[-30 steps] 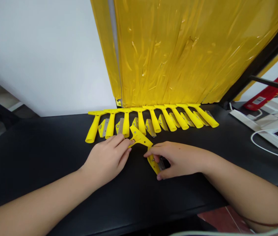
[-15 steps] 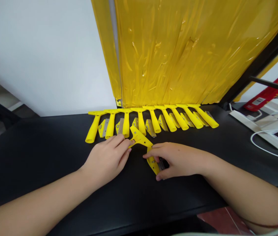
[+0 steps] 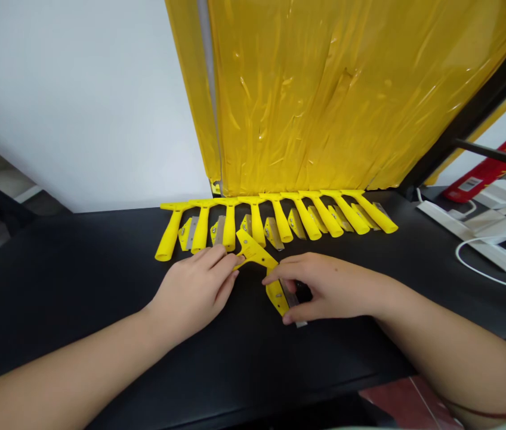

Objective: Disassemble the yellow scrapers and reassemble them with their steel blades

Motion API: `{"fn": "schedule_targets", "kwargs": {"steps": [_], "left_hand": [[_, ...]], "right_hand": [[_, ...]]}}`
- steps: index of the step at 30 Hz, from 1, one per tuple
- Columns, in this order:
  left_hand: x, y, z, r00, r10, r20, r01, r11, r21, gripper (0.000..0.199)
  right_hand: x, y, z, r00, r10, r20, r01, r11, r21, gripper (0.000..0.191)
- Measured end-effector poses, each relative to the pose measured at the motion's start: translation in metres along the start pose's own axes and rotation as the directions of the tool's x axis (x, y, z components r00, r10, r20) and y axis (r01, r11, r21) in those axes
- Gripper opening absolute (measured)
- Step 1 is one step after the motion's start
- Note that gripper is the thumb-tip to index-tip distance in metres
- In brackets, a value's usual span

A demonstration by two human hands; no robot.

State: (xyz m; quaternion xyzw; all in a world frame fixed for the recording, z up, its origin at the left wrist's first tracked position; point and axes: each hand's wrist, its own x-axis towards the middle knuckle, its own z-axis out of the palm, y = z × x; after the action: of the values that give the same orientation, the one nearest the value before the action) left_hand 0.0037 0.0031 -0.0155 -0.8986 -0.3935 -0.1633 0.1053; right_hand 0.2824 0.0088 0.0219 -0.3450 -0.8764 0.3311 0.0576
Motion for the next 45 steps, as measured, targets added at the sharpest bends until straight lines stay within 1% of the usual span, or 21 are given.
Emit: {"fn": "schedule_targets", "kwargs": {"steps": [3,4,6,12,18,21,27,36,38,40,45], "left_hand": [[0.001,0.001,-0.001,1.0,-0.01,-0.007,0.01,1.0,0.017,0.024],[0.001,0.001,-0.001,1.0,-0.012,-0.009,0.013,1.0,0.023,0.024],[0.001,0.001,-0.002,1.0,-0.017,-0.009,0.017,0.999,0.033,0.023],[0.0,0.0,-0.001,1.0,-0.017,-0.003,0.017,0.999,0.027,0.024],[0.002,0.001,-0.001,1.0,-0.02,0.012,0.02,0.999,0.031,0.025],[0.002,0.001,-0.001,1.0,-0.019,0.006,0.019,0.999,0.038,0.025],[0.002,0.0,0.0,0.999,-0.03,0.025,0.029,0.999,0.038,0.024],[0.001,-0.002,0.001,0.999,-0.035,-0.001,0.035,0.998,0.047,0.026],[0.001,-0.002,0.0,0.999,-0.038,0.0,0.038,0.998,0.053,0.026],[0.002,-0.001,0.0,0.999,-0.039,0.006,0.038,0.998,0.055,0.026],[0.002,-0.001,0.0,0.999,-0.038,0.014,0.037,0.998,0.044,0.024]], "right_hand": [[-0.001,0.001,-0.003,0.996,0.019,-0.085,-0.022,0.999,-0.038,0.035],[0.0,0.001,-0.003,0.995,0.028,-0.098,-0.033,0.998,-0.056,0.031],[0.001,0.003,0.0,0.995,0.038,-0.095,-0.046,0.996,-0.08,0.031],[0.006,0.009,0.01,0.999,0.047,-0.027,-0.049,0.995,-0.081,0.046],[0.008,0.011,0.009,0.994,0.09,0.057,-0.088,0.995,-0.04,0.062],[0.008,0.011,0.007,0.991,0.098,0.088,-0.095,0.995,-0.035,0.065],[0.009,0.011,0.007,0.992,0.098,0.076,-0.096,0.995,-0.036,0.061],[0.009,0.014,0.009,0.987,0.13,0.094,-0.128,0.991,-0.025,0.094],[0.009,0.014,0.01,0.986,0.134,0.095,-0.132,0.991,-0.027,0.099],[0.009,0.014,0.011,0.986,0.141,0.094,-0.139,0.99,-0.035,0.099],[0.009,0.012,0.01,0.983,0.157,0.092,-0.154,0.988,-0.03,0.093]]}}
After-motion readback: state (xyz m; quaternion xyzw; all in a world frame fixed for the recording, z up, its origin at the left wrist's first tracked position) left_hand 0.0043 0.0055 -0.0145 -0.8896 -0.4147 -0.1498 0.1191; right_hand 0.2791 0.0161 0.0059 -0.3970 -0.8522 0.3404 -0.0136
